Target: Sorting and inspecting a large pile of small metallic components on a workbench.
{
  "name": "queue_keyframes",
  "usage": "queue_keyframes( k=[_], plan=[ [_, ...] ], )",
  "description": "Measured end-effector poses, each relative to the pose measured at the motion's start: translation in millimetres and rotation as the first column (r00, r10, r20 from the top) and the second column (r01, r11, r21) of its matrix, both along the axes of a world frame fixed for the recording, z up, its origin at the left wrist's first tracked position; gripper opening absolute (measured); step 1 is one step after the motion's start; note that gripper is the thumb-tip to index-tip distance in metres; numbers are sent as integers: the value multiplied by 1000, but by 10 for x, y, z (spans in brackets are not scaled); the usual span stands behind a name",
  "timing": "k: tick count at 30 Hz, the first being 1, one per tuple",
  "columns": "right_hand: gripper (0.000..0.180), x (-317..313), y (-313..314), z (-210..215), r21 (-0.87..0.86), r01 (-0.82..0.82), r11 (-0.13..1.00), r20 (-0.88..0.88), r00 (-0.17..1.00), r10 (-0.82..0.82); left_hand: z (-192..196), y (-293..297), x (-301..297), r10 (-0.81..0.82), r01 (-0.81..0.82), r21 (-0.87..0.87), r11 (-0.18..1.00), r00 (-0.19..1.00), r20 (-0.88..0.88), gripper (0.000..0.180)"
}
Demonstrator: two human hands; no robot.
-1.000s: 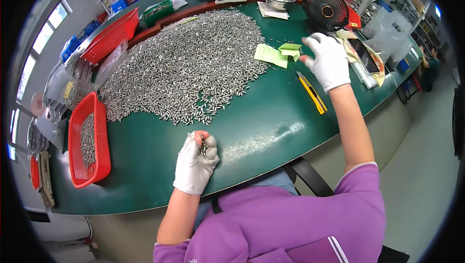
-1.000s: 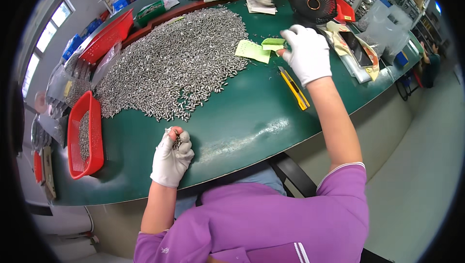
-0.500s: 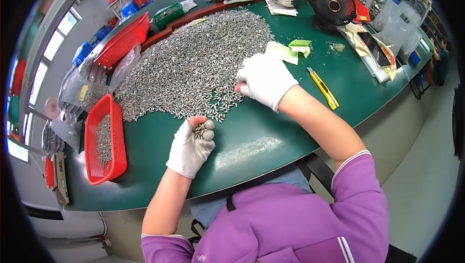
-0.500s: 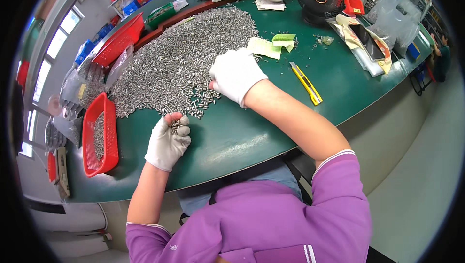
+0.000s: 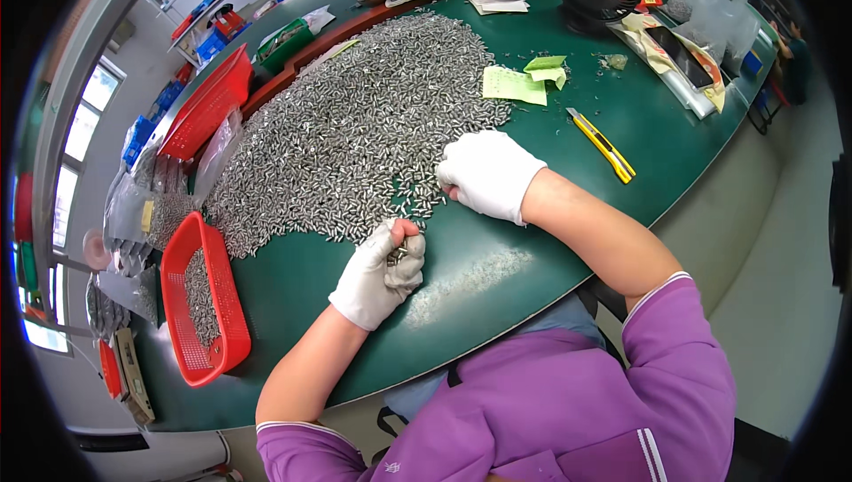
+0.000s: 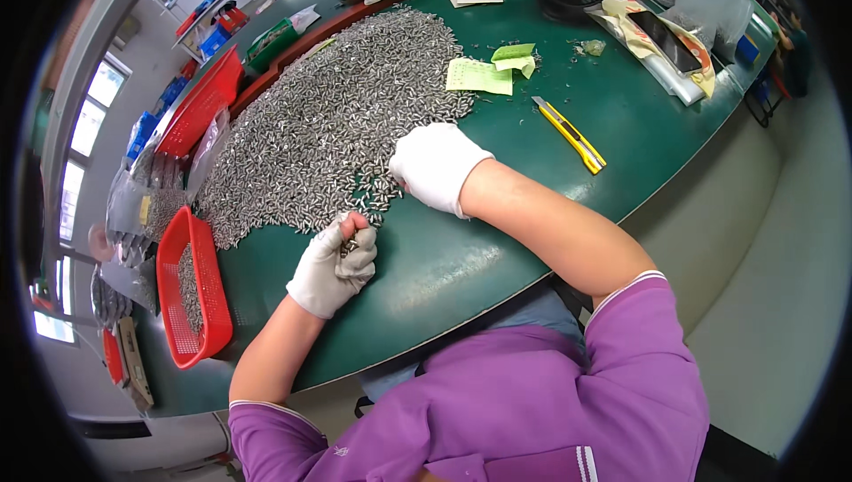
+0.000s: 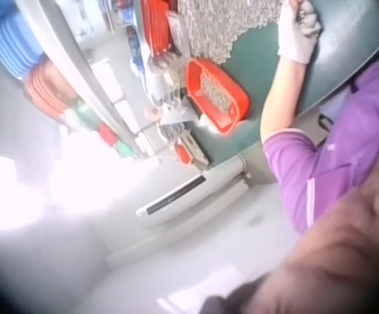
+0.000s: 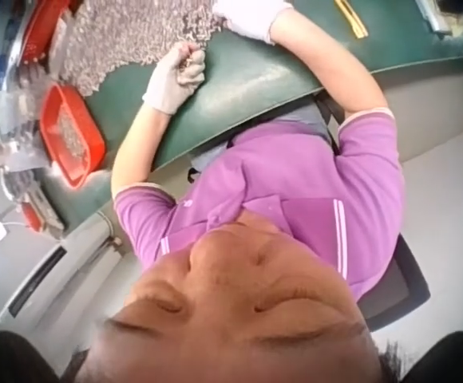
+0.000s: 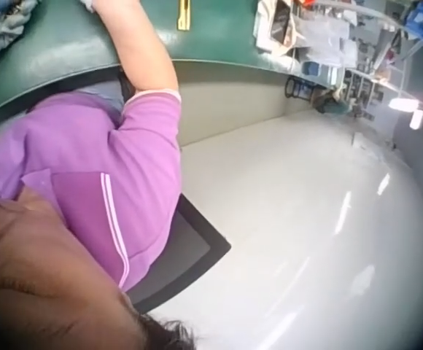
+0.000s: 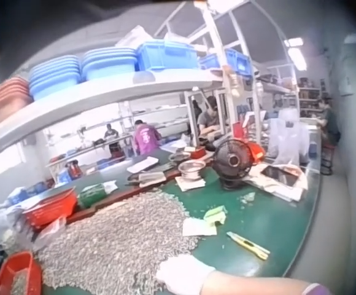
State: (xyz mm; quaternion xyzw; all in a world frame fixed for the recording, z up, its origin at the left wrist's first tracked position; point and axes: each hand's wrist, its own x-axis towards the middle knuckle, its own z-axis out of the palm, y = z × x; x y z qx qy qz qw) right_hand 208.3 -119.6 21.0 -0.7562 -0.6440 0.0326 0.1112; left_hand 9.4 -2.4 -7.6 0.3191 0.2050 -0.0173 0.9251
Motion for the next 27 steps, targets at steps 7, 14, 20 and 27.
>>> queue_keyframes(
  k=[7,14,20,27],
  plan=[
    [15,-186,12,4,339,-265,903,-233,906,354,7,0,-32,-106,103,46,994,992,66,20],
    [16,-236,32,-36,384,-306,871,-191,897,399,15,-57,-15,-68,58,108,992,994,82,18],
    [10,-71,-36,-29,363,-96,927,-156,974,162,-26,-10,-30,-21,20,75,997,1000,11,26],
    [13,-7,-58,-47,113,35,993,-176,984,-15,-46,37,-50,-33,33,9,999,999,7,31]
  ],
)
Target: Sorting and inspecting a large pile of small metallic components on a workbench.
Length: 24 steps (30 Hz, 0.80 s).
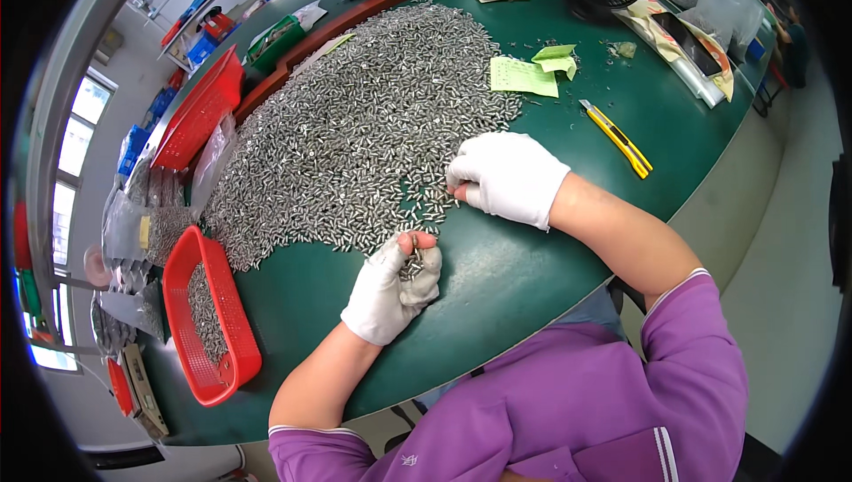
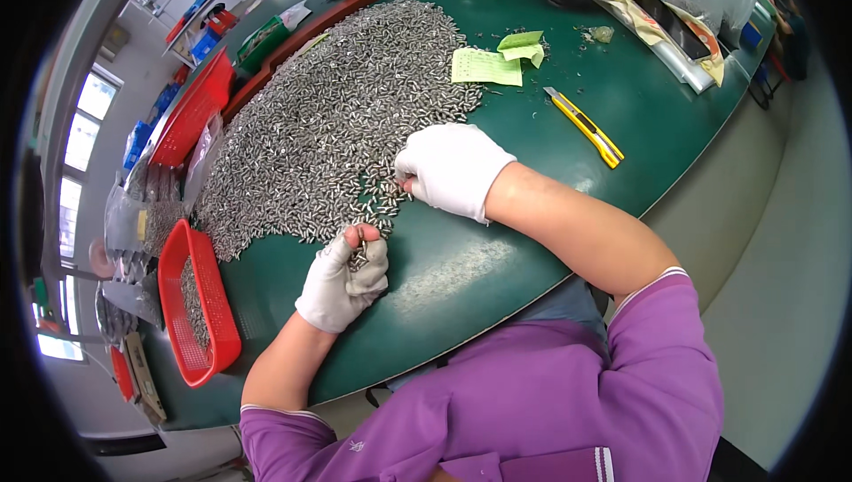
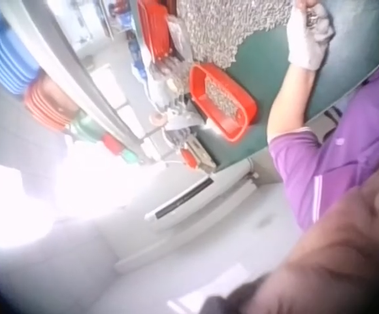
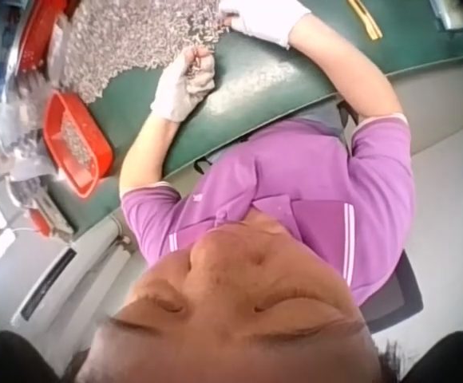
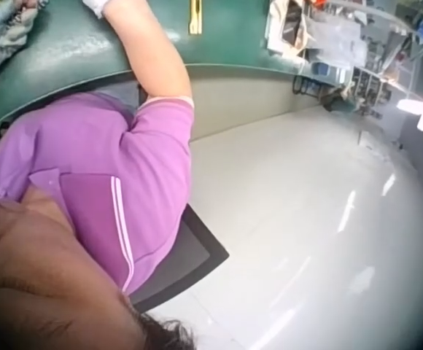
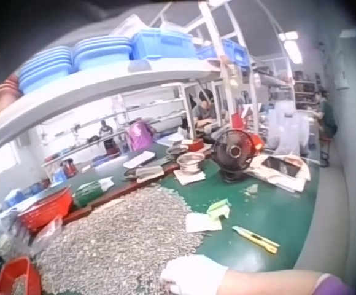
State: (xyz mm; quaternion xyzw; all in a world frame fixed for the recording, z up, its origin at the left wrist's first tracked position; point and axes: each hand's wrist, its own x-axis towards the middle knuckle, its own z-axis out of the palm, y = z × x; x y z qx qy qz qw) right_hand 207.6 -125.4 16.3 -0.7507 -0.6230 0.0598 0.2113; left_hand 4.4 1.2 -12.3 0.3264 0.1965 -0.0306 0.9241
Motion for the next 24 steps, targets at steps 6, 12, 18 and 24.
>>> queue_keyframes(
  k=[6,12,18,24],
  plan=[
    [16,-65,-11,-8,-98,34,995,-63,997,-40,63,-64,8,15,-15,92,996,1000,-6,27],
    [11,-155,40,-27,-157,39,987,22,999,-36,65,-55,5,19,-18,65,998,1000,-17,26],
    [8,-106,11,-56,88,-72,993,2,997,72,71,-61,14,22,-19,72,997,999,-39,25],
    [11,-143,23,-37,-108,-55,993,88,994,65,34,-16,-6,-16,15,38,999,1000,8,25]
  ],
)
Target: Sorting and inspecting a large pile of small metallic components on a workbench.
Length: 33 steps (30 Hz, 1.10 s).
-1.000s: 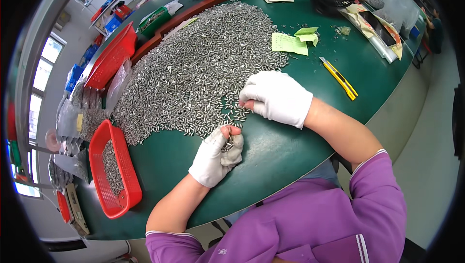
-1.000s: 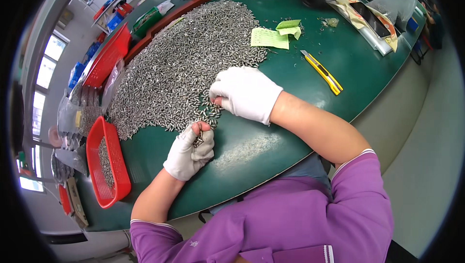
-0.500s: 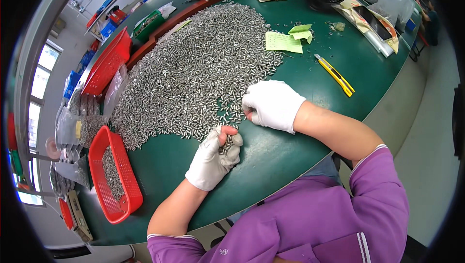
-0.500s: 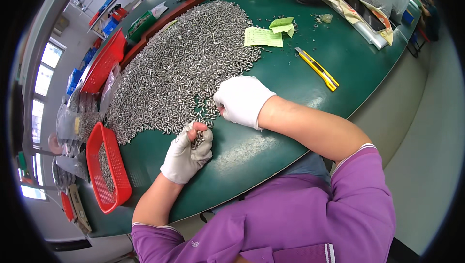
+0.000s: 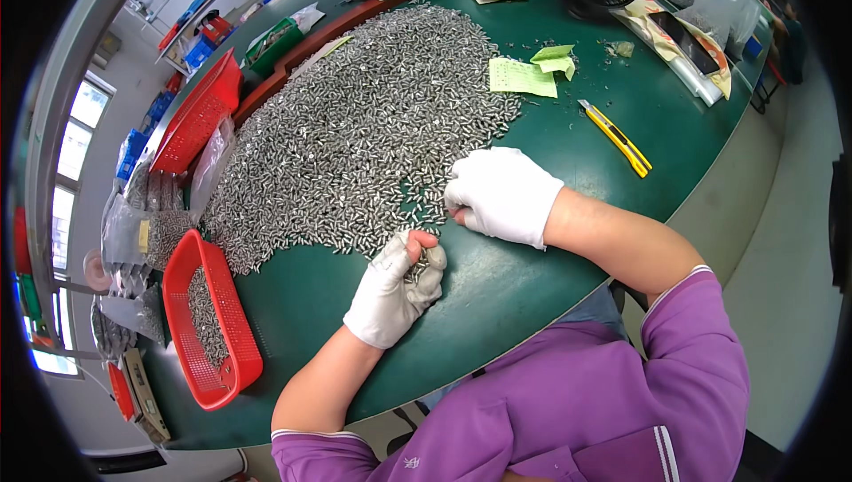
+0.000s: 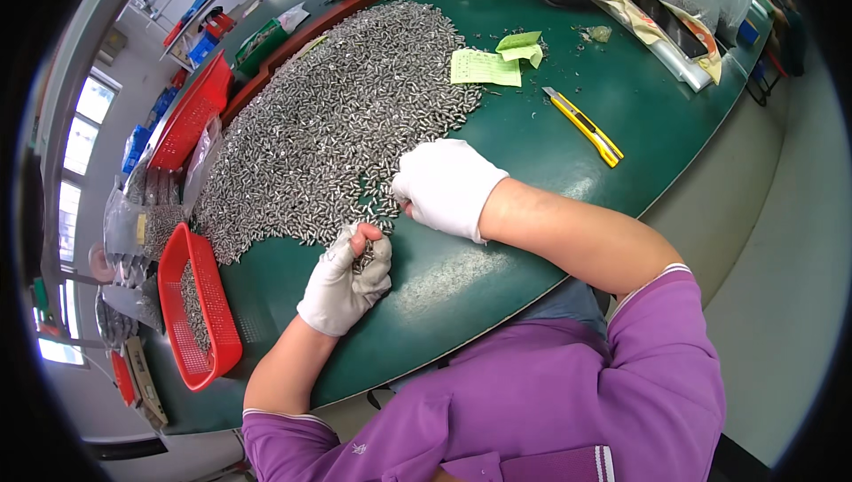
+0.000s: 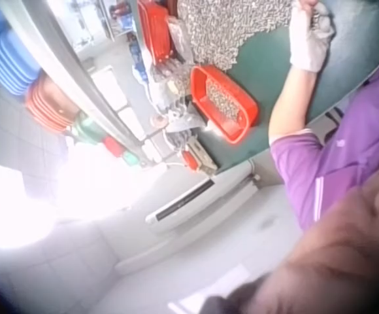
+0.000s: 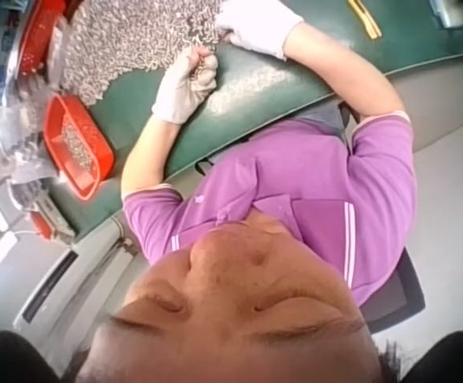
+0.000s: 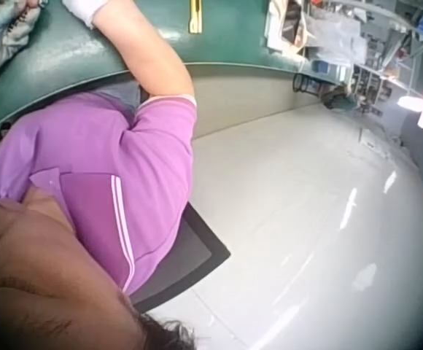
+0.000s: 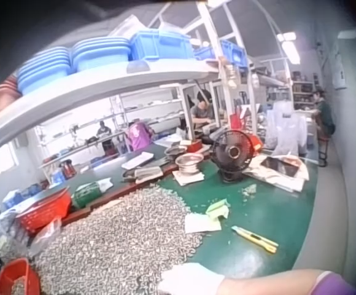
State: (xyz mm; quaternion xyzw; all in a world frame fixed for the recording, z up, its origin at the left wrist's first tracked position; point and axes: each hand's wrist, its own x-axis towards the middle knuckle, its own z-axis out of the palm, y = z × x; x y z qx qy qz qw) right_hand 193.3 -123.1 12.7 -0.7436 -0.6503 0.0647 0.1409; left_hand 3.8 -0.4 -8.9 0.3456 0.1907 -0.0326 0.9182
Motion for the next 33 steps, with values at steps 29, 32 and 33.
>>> queue_keyframes(
  k=[29,32,33],
  plan=[
    [8,109,16,-45,300,37,953,-132,991,3,20,-30,-2,52,-51,21,998,999,-11,28],
    [9,76,34,-81,242,-10,970,-58,998,24,31,-43,3,58,-57,44,997,998,-6,29],
    [9,62,38,-69,183,10,983,-71,997,3,27,-45,1,61,-60,43,997,998,-11,29]
  ],
)
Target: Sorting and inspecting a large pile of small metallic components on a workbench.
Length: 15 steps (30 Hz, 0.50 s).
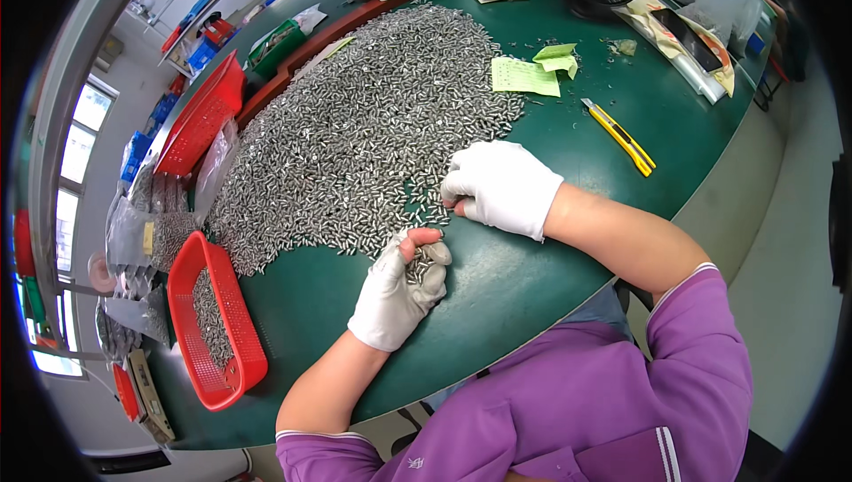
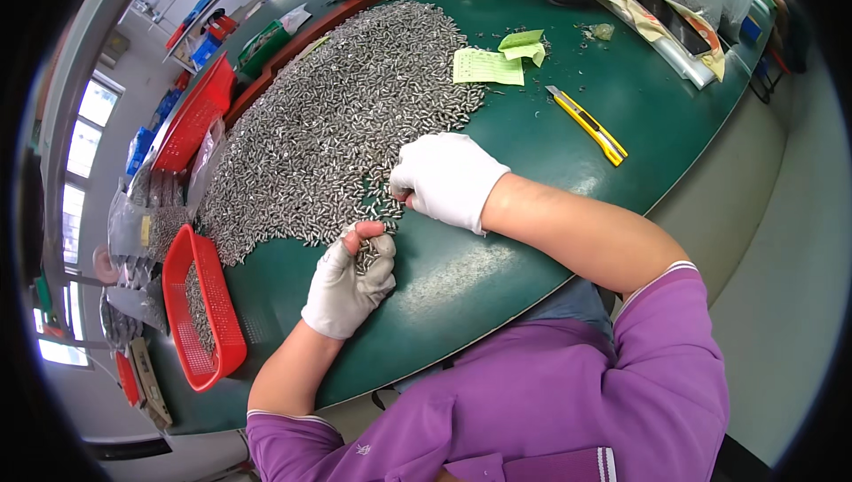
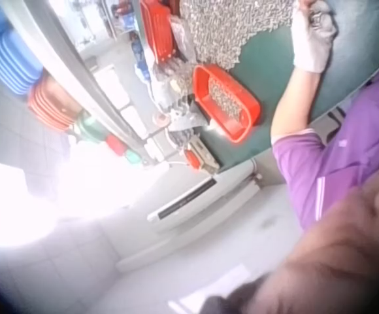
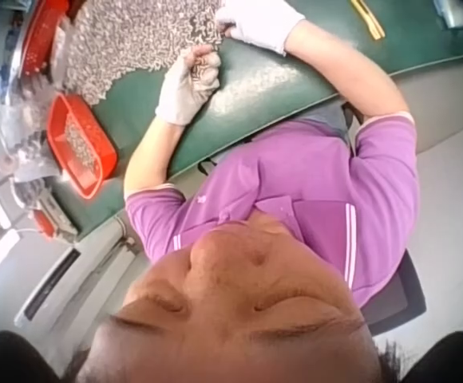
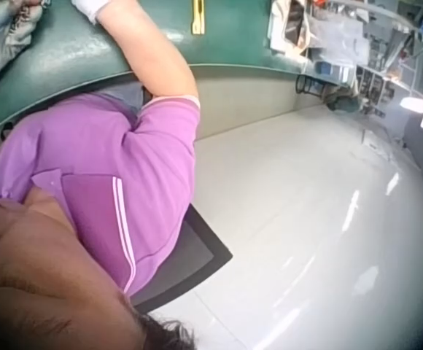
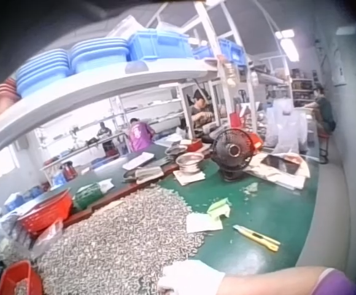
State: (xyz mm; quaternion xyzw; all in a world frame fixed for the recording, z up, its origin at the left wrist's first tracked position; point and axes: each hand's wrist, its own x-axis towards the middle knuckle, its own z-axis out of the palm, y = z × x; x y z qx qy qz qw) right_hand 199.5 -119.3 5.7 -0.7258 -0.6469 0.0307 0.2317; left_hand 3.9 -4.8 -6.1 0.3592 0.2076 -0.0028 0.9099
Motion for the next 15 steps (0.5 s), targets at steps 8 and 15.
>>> queue_keyframes(
  k=[8,15],
  plan=[
    [10,-44,-10,26,-167,113,979,-49,991,-122,-17,4,-4,-5,5,-18,1000,1000,2,25],
    [26,-124,-23,115,77,-179,981,-579,793,190,-32,-47,44,17,-15,-41,999,998,68,15]
  ],
)
